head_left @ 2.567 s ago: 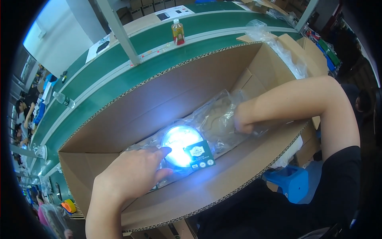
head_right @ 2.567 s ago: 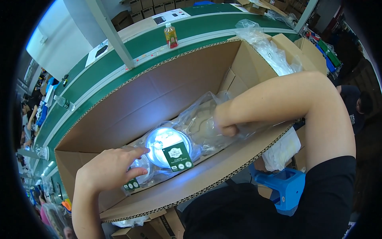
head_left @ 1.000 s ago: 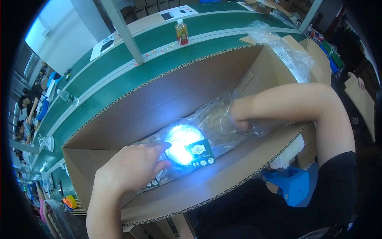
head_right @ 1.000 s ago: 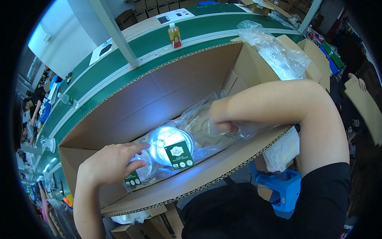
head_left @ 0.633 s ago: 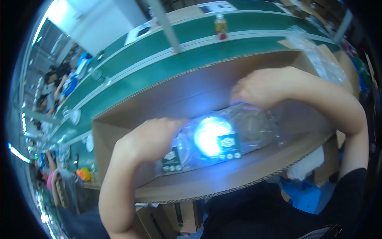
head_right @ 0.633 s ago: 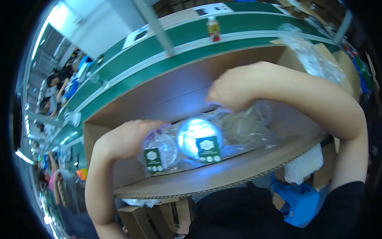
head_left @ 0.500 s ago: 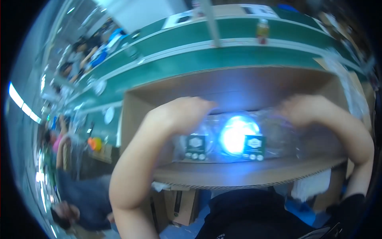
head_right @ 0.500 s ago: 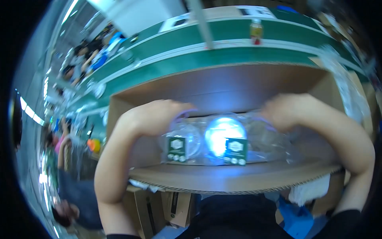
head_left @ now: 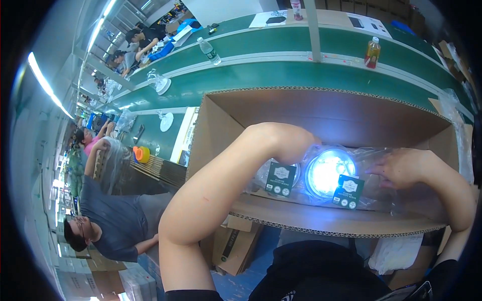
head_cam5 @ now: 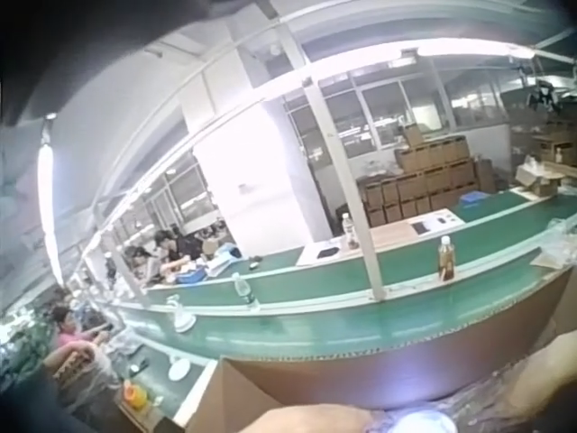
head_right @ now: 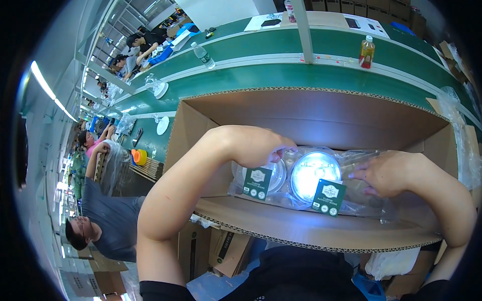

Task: Packing glowing nativity scene decorations into a shipping box with plastic wrap.

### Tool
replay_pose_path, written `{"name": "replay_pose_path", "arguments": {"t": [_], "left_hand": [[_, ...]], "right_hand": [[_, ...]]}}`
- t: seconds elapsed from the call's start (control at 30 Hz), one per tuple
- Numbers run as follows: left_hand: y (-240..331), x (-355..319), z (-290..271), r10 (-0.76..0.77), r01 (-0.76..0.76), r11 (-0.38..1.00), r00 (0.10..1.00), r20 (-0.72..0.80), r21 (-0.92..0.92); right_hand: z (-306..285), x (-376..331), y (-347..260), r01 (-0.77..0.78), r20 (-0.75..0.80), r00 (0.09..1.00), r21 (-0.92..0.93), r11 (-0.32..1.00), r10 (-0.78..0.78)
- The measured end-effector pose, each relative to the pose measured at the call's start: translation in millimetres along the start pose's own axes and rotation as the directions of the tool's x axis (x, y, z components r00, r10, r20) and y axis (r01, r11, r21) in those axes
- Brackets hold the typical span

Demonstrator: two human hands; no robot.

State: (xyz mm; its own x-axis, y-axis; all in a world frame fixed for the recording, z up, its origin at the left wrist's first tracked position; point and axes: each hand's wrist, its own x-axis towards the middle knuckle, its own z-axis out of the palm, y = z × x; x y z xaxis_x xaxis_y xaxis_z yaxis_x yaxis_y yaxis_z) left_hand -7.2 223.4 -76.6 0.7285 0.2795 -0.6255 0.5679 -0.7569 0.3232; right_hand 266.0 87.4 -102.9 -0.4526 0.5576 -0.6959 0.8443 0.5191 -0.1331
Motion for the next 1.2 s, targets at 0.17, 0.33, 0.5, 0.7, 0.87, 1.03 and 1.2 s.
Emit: {"name": "replay_pose_path", "arguments": {"t": [0.17,0.33,0.5,0.7,0.87,1.03,1.2], "left_hand": [[-6,8,6,0.058,-0.058,0.998,0.998,0.016,0.013],[-8,8,12,0.032,-0.032,0.999,0.999,0.005,0.041],[-5,15,15,0.041,-0.043,0.995,0.999,0.027,0.088],[-12,16,19,0.059,-0.060,0.997,0.998,0.026,0.050],[-5,9,17,0.045,-0.046,0.999,0.998,0.047,0.016],[-7,6,13,-0.003,0.003,1.000,1.000,0.018,0.003],[-8,8,13,-0.059,0.059,0.998,0.998,0.016,0.005]], "right_hand": [[-11,-12,-4,-0.023,-0.089,0.996,0.069,0.997,0.029],[-15,-17,-3,-0.022,-0.142,0.989,0.038,0.999,0.027],[-7,-22,-4,-0.022,-0.136,0.990,0.041,0.999,0.028],[-11,-13,-2,0.016,-0.107,0.994,0.040,0.999,-0.011],[-5,-15,-3,-0.018,-0.118,0.993,0.104,0.994,0.030],[-8,-13,-2,-0.029,-0.099,0.994,0.106,0.994,0.040],[-4,-15,-1,-0.034,-0.138,0.989,0.115,0.993,0.050]]}}
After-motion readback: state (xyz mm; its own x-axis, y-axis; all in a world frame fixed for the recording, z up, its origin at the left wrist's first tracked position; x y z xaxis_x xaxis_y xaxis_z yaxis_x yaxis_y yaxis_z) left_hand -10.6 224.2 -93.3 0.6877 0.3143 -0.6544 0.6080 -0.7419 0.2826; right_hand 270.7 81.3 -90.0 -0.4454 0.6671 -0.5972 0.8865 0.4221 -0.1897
